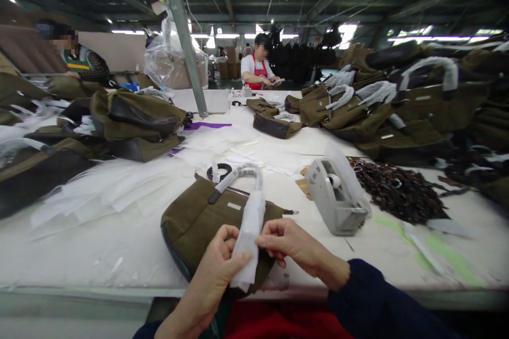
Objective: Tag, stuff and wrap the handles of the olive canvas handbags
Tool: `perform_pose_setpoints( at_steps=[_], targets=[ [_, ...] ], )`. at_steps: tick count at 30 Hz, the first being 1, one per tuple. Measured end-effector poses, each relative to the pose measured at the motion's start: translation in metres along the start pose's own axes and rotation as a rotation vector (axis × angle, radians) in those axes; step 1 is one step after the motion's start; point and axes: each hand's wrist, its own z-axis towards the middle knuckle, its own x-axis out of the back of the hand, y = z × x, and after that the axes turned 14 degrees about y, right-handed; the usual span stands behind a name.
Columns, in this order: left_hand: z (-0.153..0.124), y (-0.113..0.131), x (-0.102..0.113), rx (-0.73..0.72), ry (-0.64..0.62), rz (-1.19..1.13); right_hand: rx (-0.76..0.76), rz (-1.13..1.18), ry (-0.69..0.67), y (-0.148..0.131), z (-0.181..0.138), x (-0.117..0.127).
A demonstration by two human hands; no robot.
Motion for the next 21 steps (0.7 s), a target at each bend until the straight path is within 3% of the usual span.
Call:
perform_pose_setpoints(
  at_steps=[9,12,14,16,19,21],
  targets=[
    [0.000,0.003,0.001,0.039,-0.016,-0.091,-0.026,-0.017,0.046,0.006,-0.003,-0.004],
    [-0.002,0.007,0.001,0.042,-0.002,-0.102,0.061,-0.044,0.113,0.013,-0.008,0.001],
    [-0.003,0.010,0.000,0.051,0.010,-0.112,0.287,-0.194,0.279,0.014,-0.011,0.006],
    [-0.004,0.012,-0.001,0.061,0.011,-0.120,0.622,-0.444,0.367,0.011,-0.012,0.010],
    [-0.006,0.015,-0.002,0.069,-0.002,-0.113,1.070,-0.809,0.270,0.002,-0.008,0.010],
    [-0.006,0.015,-0.001,0.074,-0.006,-0.099,1.264,-0.977,0.224,-0.003,-0.004,0.008]
  ],
)
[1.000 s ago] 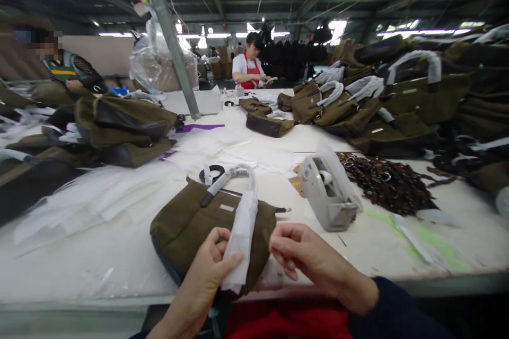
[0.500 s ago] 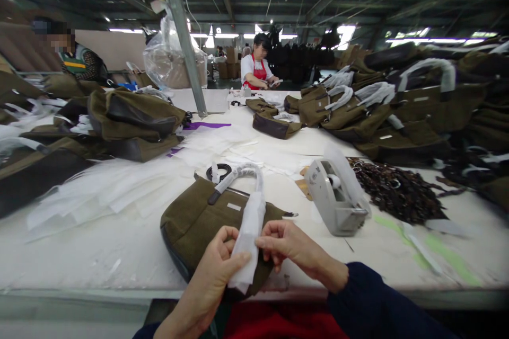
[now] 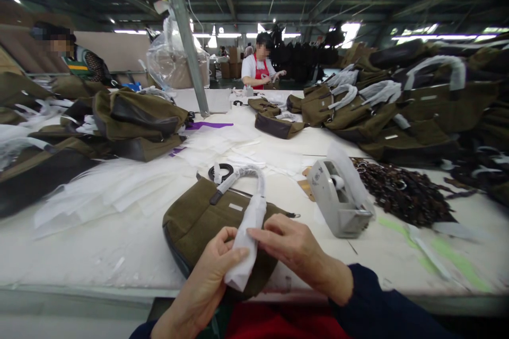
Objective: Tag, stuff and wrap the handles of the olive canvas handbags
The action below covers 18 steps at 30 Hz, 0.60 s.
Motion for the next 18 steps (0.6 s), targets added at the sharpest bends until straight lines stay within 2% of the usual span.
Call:
perform_pose_setpoints(
  at_steps=[3,8,11,14,16,18],
  targets=[
    [0.002,-0.002,0.004,0.007,0.002,0.019,0.183,-0.106,-0.026,0.000,0.007,-0.004],
    [0.008,-0.010,0.009,-0.001,0.036,0.043,0.249,-0.142,-0.039,-0.003,0.009,-0.015],
    [0.009,-0.012,0.004,0.003,0.077,0.065,0.197,-0.130,-0.010,-0.001,0.001,-0.024],
    [0.001,-0.006,0.000,-0.011,0.057,0.099,0.093,-0.123,0.027,0.003,-0.015,-0.028],
    [-0.005,0.004,0.005,-0.075,0.035,0.204,0.020,-0.115,0.043,0.004,-0.027,-0.024],
    [-0.008,0.017,0.020,-0.213,0.116,0.395,-0.046,-0.067,0.026,0.003,-0.039,-0.015]
  ],
)
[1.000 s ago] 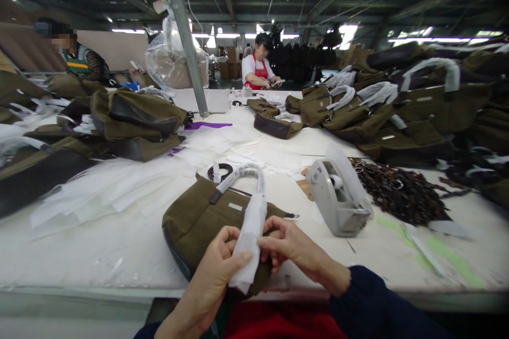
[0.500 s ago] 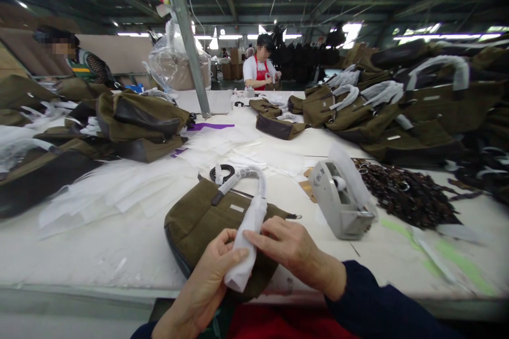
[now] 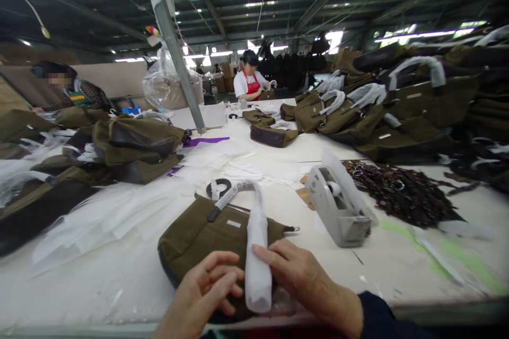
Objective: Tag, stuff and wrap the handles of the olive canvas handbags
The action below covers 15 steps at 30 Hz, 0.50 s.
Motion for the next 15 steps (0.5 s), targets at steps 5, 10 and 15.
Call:
perform_pose_setpoints(
  at_steps=[5,10,15],
  targets=[
    [0.034,-0.005,0.058,-0.516,0.635,0.413,-0.216,0.133,-0.041,0.009,-0.012,0.026],
    [0.057,-0.029,0.072,-0.376,0.768,0.297,-0.437,0.034,-0.001,0.034,-0.006,0.027],
    [0.054,-0.029,0.070,-0.238,0.644,0.111,-0.539,0.134,-0.120,0.030,-0.009,0.020]
  ],
)
